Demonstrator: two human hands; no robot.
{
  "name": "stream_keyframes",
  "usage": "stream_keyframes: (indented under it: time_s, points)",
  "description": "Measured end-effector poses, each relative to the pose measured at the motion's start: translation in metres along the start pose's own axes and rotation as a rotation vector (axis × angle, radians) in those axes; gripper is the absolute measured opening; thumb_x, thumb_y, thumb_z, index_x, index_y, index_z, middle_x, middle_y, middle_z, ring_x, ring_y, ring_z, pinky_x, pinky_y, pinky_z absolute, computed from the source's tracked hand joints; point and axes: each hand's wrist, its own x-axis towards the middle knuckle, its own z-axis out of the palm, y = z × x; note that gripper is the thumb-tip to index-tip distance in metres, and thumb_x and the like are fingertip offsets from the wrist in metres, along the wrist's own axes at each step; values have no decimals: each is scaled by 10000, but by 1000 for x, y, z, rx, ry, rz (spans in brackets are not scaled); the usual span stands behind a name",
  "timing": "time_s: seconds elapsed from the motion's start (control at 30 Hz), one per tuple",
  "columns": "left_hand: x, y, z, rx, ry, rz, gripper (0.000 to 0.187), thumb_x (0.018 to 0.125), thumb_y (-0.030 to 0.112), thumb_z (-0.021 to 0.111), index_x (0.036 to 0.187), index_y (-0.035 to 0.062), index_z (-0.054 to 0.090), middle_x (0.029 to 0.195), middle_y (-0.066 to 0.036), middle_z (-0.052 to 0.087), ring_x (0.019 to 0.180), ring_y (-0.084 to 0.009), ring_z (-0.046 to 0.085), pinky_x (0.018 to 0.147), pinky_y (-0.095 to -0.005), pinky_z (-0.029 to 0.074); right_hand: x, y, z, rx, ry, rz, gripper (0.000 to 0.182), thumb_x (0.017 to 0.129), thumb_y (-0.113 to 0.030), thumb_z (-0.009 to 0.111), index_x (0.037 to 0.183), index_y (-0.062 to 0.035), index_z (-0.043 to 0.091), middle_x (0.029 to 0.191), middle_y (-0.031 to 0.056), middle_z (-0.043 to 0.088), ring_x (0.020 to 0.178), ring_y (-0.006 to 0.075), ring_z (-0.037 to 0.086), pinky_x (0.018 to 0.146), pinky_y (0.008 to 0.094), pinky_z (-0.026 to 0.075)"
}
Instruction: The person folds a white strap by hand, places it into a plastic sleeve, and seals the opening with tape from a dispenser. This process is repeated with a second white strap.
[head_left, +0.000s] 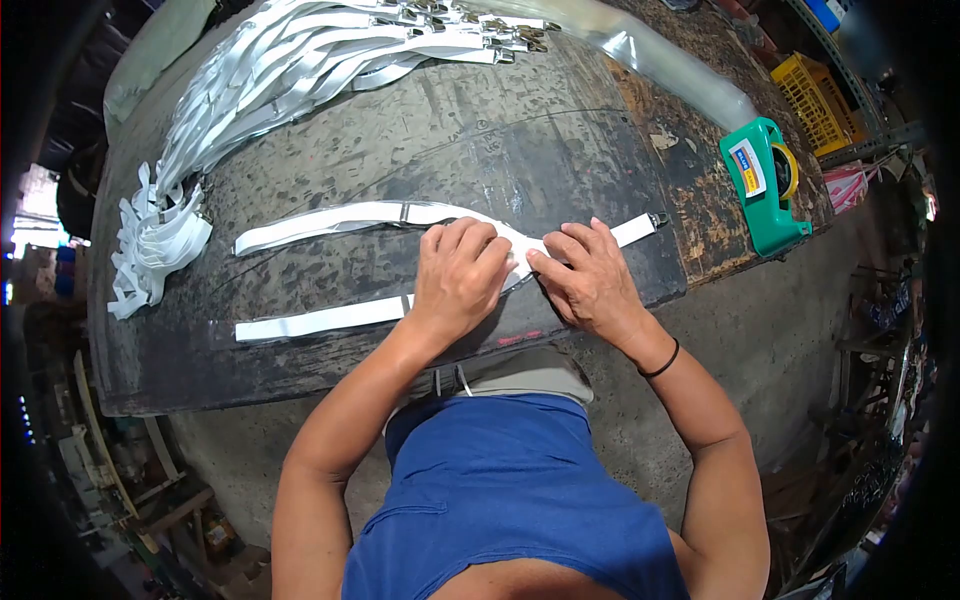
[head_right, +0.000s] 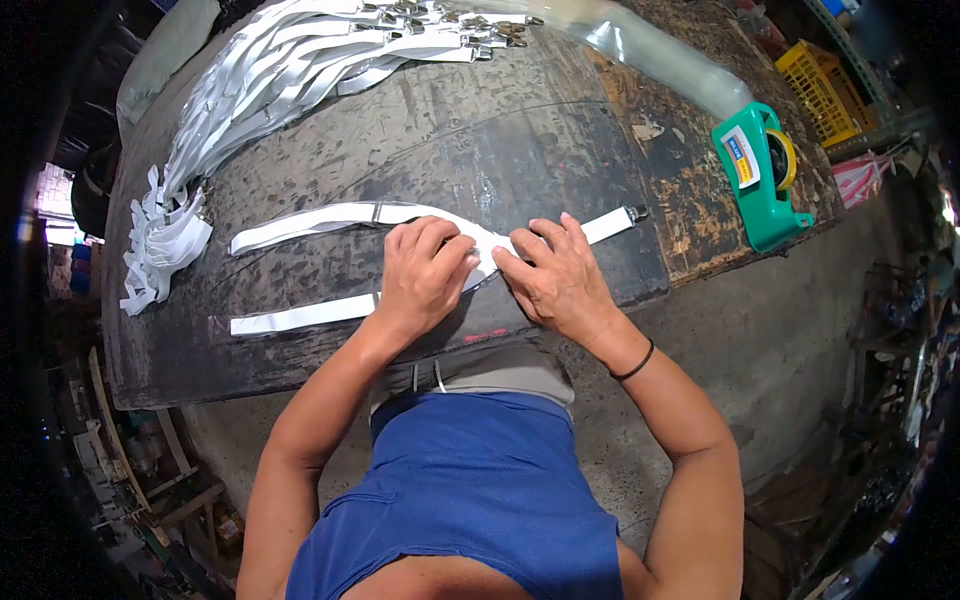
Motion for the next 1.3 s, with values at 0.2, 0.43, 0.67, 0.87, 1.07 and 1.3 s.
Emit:
stream_keyframes:
  time_s: [0.2, 0.43, 0.67, 0.87, 1.07, 1.3]
  points:
    - [-17, -7, -19, 209, -241, 165, 537, 935, 474, 622, 1362, 150, 593, 1373, -52, 588, 1316, -280, 489, 1081, -491, 344, 2, -2, 0, -3, 17, -8, 342, 850, -157, 730, 1188, -149, 675, 1175, 65, 596, 1195, 306, 532, 1055, 563, 393]
    - [-18, -3, -15, 197, -260, 131, 542, 939, 484, 616, 1379, 169, 591, 1368, -66, 585, 1324, -287, 478, 1070, -508, 341, 2, -2, 0, -21, 44, -20, 311, 862, -179, 721, 1166, -131, 672, 1153, 70, 598, 1178, 304, 538, 1052, 562, 389]
    - [-20, -4, -12, 182, -236, 112, 550, 937, 496, 616, 1384, 178, 581, 1348, -69, 581, 1314, -291, 475, 1043, -524, 360, -5, -3, 1, 0, 50, 50, 340, 851, -174, 728, 1184, -131, 674, 1200, 75, 603, 1203, 318, 537, 1070, 556, 384]
    - [-20, -5, -11, 160, -215, 113, 535, 929, 484, 633, 1372, 186, 598, 1351, -72, 578, 1310, -292, 474, 1043, -509, 359, -34, 8, -20, 28, 227, 198, 397, 827, -122, 756, 1214, -83, 681, 1260, 135, 605, 1223, 354, 543, 1059, 508, 406]
    - [-20, -4, -14, 147, -205, 112, 533, 907, 457, 663, 1351, 167, 605, 1328, -78, 579, 1302, -296, 477, 1038, -491, 353, -101, 21, -59, 434, 511, 852, 152, 972, -174, 691, 1001, -24, 696, 898, 64, 656, 778, 157, 636, 672, 279, 508]
    - [-17, 0, -12, 119, -199, 107, 539, 858, 335, 732, 1348, 144, 610, 1331, -97, 577, 1318, -319, 468, 1065, -496, 336, -147, 106, -158, 283, 1126, 910, 303, 1025, -260, 629, 833, -27, 596, 770, -7, 579, 716, 72, 542, 638, 235, 430]
